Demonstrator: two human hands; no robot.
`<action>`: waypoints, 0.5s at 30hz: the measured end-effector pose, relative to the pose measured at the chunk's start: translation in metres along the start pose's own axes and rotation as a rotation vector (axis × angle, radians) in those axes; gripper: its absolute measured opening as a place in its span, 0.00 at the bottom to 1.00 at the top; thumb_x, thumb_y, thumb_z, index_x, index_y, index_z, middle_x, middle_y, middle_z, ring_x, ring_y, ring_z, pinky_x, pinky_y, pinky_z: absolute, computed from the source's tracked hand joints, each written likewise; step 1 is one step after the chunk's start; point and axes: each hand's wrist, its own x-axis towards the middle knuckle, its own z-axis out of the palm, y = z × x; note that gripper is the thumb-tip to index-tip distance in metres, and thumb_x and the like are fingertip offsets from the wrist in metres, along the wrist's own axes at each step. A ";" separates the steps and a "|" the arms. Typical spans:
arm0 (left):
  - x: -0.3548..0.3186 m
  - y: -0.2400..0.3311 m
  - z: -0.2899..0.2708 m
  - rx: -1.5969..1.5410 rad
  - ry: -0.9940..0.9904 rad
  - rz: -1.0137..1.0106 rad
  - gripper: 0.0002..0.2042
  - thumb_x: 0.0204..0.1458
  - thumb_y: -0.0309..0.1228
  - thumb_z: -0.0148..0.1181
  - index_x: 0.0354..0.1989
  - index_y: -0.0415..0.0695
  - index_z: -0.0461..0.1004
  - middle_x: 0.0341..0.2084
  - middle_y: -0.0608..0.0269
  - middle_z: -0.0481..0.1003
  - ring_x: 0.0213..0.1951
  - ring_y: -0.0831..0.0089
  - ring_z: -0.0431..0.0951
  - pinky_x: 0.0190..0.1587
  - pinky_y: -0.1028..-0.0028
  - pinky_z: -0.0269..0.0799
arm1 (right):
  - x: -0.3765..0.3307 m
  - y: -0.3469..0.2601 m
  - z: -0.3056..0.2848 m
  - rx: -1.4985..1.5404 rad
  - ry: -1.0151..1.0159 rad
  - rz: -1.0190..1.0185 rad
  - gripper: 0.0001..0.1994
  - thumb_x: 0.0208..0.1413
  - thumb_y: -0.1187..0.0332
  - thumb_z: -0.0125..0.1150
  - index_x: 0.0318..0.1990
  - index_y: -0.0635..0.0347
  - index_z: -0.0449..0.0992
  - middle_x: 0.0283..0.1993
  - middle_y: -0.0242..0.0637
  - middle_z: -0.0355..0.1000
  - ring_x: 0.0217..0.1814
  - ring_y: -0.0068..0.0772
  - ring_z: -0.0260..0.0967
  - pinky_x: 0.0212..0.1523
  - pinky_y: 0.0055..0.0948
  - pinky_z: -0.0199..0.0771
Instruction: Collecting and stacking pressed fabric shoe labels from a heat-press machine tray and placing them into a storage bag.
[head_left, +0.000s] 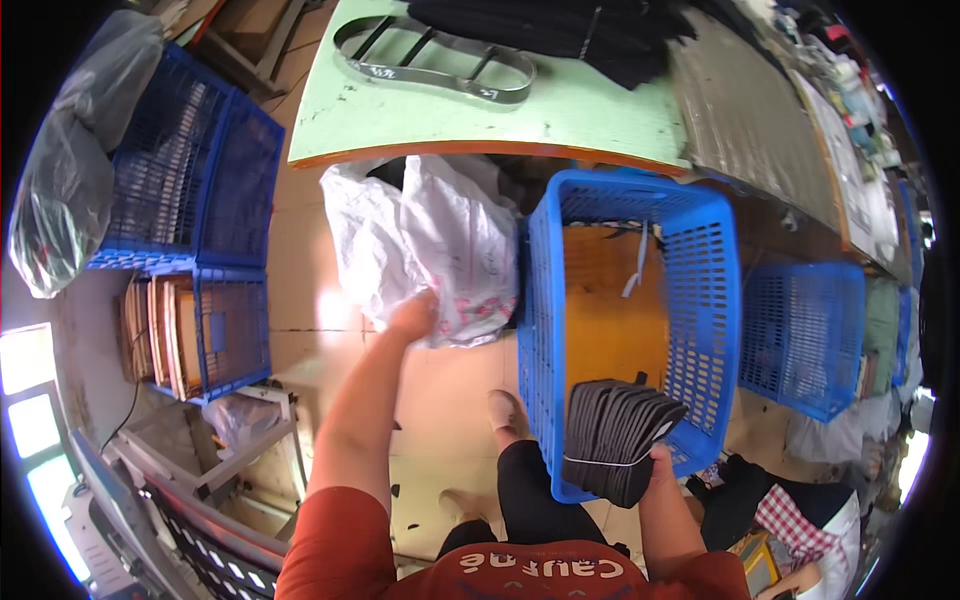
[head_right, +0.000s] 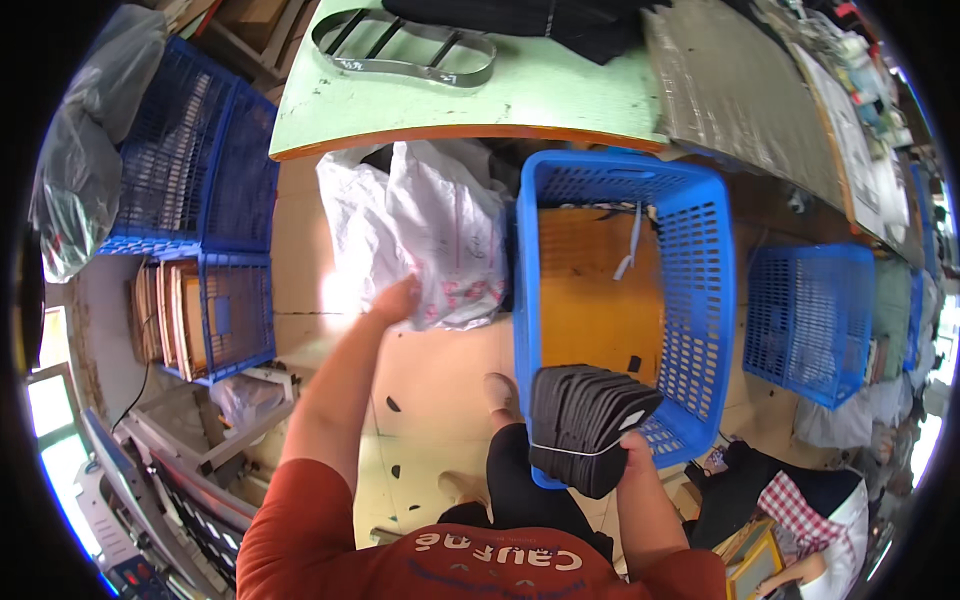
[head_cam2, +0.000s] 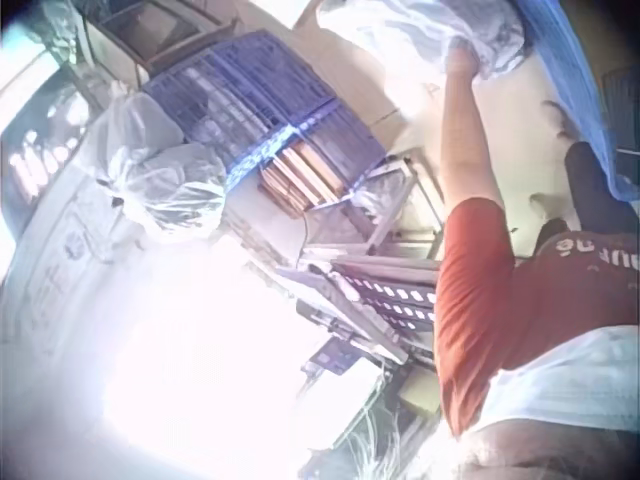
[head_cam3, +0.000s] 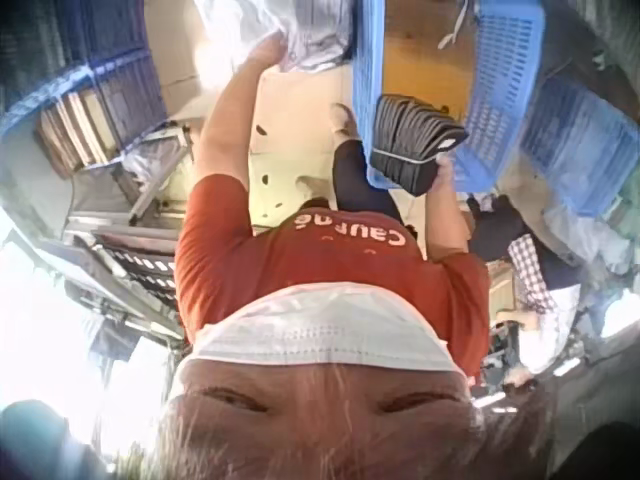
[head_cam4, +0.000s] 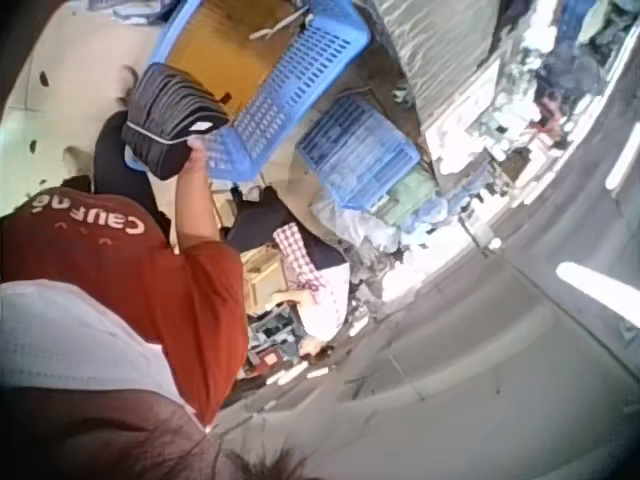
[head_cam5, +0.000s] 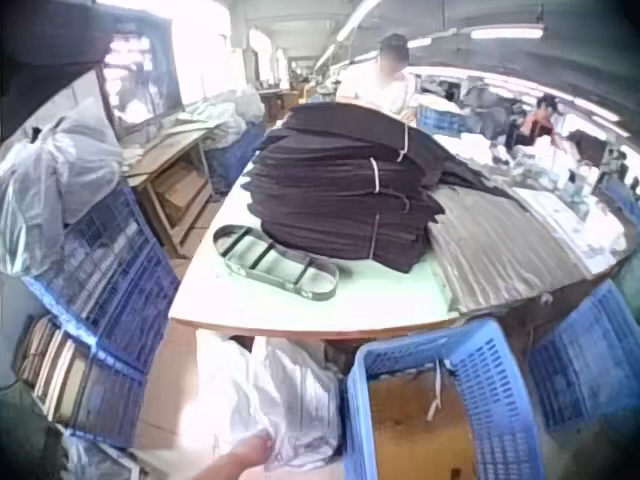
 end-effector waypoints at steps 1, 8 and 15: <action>-0.004 0.012 0.021 0.138 -0.155 0.035 0.20 0.51 0.37 0.47 0.54 0.52 0.63 0.43 0.45 0.71 0.41 0.49 0.73 0.46 0.56 0.67 | 0.020 0.007 0.009 -0.006 -0.030 0.050 0.27 0.42 0.67 0.56 0.54 0.63 0.65 0.49 0.41 0.70 0.49 0.37 0.69 0.53 0.34 0.67; -0.102 0.113 0.139 -0.229 -0.177 0.232 0.17 0.47 0.35 0.50 0.47 0.47 0.67 0.43 0.49 0.72 0.46 0.53 0.72 0.45 0.59 0.67 | 0.193 0.063 0.140 -0.247 -0.365 0.488 0.26 0.42 0.70 0.59 0.53 0.63 0.65 0.49 0.39 0.69 0.52 0.33 0.67 0.53 0.33 0.67; -0.112 0.062 0.115 -0.395 0.414 -0.329 0.38 0.48 0.48 0.58 0.57 0.30 0.51 0.43 0.35 0.68 0.38 0.53 0.75 0.36 0.63 0.74 | 0.261 0.099 0.106 -1.485 0.500 -0.105 0.47 0.34 0.69 0.66 0.64 0.57 0.43 0.54 0.55 0.63 0.56 0.51 0.62 0.53 0.40 0.65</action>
